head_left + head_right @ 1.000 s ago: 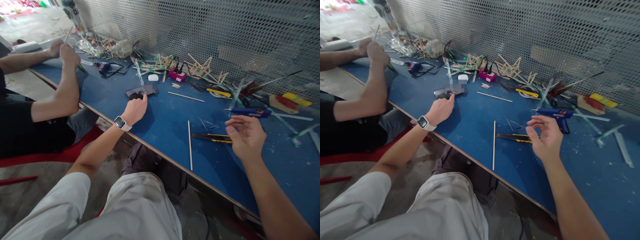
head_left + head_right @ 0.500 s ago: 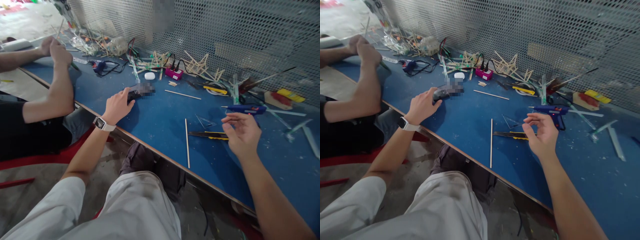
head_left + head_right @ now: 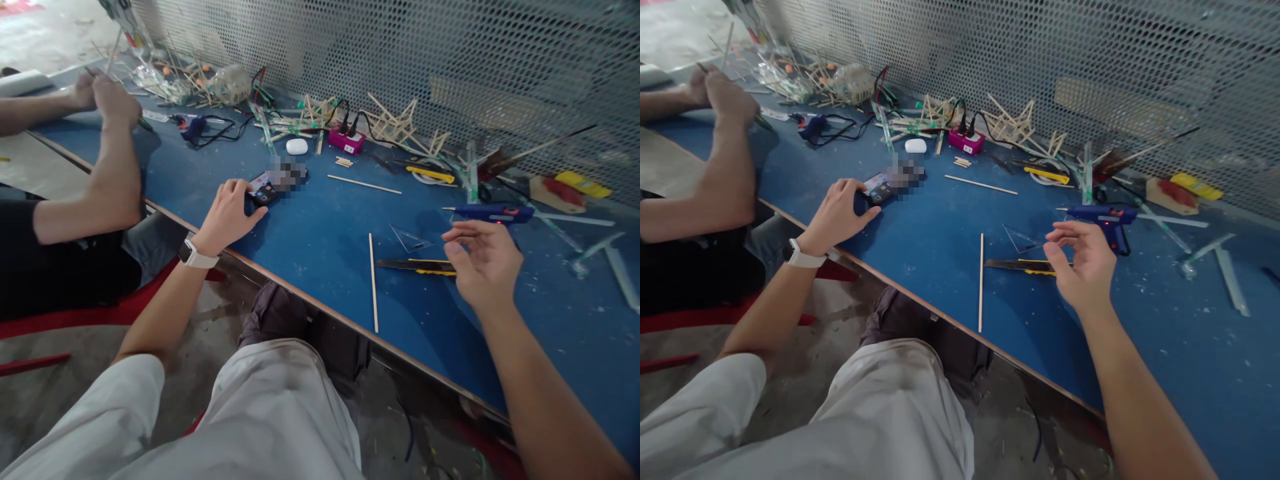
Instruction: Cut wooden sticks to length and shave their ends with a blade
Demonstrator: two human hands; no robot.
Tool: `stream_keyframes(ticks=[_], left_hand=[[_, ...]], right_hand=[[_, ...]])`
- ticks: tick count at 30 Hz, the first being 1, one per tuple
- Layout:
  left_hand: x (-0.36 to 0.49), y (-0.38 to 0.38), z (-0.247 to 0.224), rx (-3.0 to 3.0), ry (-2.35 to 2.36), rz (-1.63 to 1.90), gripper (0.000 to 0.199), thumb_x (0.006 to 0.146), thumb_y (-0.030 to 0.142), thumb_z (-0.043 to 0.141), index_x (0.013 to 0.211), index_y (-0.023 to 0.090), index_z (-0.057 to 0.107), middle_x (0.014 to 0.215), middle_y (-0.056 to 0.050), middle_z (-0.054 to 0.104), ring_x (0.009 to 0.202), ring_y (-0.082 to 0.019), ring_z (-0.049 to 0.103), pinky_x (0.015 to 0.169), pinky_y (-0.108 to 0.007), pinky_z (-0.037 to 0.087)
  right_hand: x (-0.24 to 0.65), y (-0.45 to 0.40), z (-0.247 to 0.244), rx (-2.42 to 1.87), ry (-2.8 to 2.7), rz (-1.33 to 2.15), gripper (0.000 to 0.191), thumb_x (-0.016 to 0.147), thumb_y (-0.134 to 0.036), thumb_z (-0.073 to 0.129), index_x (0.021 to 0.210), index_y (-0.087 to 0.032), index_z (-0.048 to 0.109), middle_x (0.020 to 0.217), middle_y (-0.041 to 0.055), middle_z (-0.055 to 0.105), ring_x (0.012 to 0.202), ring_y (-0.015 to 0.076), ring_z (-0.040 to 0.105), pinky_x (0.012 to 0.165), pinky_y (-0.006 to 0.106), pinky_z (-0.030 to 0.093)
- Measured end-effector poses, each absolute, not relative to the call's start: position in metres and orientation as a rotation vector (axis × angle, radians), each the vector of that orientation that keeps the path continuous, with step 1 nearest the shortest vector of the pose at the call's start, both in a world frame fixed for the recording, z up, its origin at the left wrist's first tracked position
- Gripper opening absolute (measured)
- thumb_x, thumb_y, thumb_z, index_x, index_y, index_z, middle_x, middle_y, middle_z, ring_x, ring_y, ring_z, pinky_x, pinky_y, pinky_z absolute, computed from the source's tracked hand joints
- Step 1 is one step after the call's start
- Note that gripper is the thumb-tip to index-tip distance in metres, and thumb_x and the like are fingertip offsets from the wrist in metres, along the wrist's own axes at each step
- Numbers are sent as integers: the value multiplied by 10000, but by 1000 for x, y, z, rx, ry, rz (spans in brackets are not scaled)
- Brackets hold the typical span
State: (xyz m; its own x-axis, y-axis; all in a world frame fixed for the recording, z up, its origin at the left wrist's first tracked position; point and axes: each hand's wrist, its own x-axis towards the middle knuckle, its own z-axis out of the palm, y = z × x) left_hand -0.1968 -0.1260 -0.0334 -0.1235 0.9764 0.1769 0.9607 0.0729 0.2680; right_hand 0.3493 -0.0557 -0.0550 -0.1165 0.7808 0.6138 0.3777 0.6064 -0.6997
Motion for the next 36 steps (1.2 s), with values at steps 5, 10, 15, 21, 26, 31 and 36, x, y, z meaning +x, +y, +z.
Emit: stream_keyframes(ticks=[5, 10, 15, 21, 26, 31, 36], left_hand=[[-197, -129, -38, 2053, 2274, 509, 581, 1230, 555, 711, 1676, 186, 662, 1742, -280, 692, 1697, -528, 637, 1511, -731, 521], [-191, -131, -39, 2107, 2224, 491, 666, 1243, 558, 693, 1794, 186, 648, 1780, -286, 662, 1716, -547, 616, 1526, -769, 487], [-186, -137, -39, 2130, 2187, 483, 714, 1252, 583, 671, 1874, 239, 600, 1789, -277, 647, 1688, -562, 622, 1482, -818, 511], [-189, -145, -37, 2136, 2178, 449, 599, 1255, 595, 665, 1741, 245, 670, 1823, -248, 635, 1724, -535, 596, 1521, -786, 493], [-184, -140, -31, 2138, 2192, 383, 646, 1269, 614, 651, 1825, 284, 657, 1808, -268, 611, 1694, -565, 604, 1451, -804, 542], [-179, -134, -24, 2123, 2203, 350, 667, 1282, 632, 616, 1845, 276, 642, 1747, -293, 637, 1657, -599, 630, 1396, -829, 564], [-179, -119, -20, 2111, 2189, 350, 772, 1266, 659, 643, 1921, 263, 540, 1695, -291, 686, 1646, -590, 663, 1401, -806, 566]], right_hand=[[350, -54, -56, -937, -1733, 452, 397, 1084, -580, 996, 1367, -328, 877, 1181, 71, 857, 1038, 283, 861, 918, 483, 750], [349, -54, -55, -947, -1748, 453, 433, 1095, -620, 985, 1376, -311, 872, 1158, 68, 854, 1056, 274, 864, 914, 462, 742], [348, -55, -54, -962, -1753, 440, 477, 1092, -648, 970, 1370, -276, 858, 1148, 65, 847, 1052, 272, 859, 920, 475, 753], [349, -56, -54, -960, -1749, 448, 425, 1090, -618, 980, 1369, -318, 867, 1174, 66, 857, 1050, 274, 869, 905, 476, 743], [350, -56, -54, -940, -1751, 462, 392, 1093, -574, 996, 1370, -320, 884, 1171, 66, 867, 1051, 264, 876, 910, 448, 723], [350, -55, -54, -948, -1741, 443, 385, 1085, -569, 994, 1360, -321, 887, 1164, 62, 871, 1038, 265, 875, 885, 443, 717], [350, -56, -54, -968, -1739, 448, 395, 1076, -575, 993, 1351, -314, 885, 1144, 67, 876, 1020, 271, 869, 891, 459, 732]])
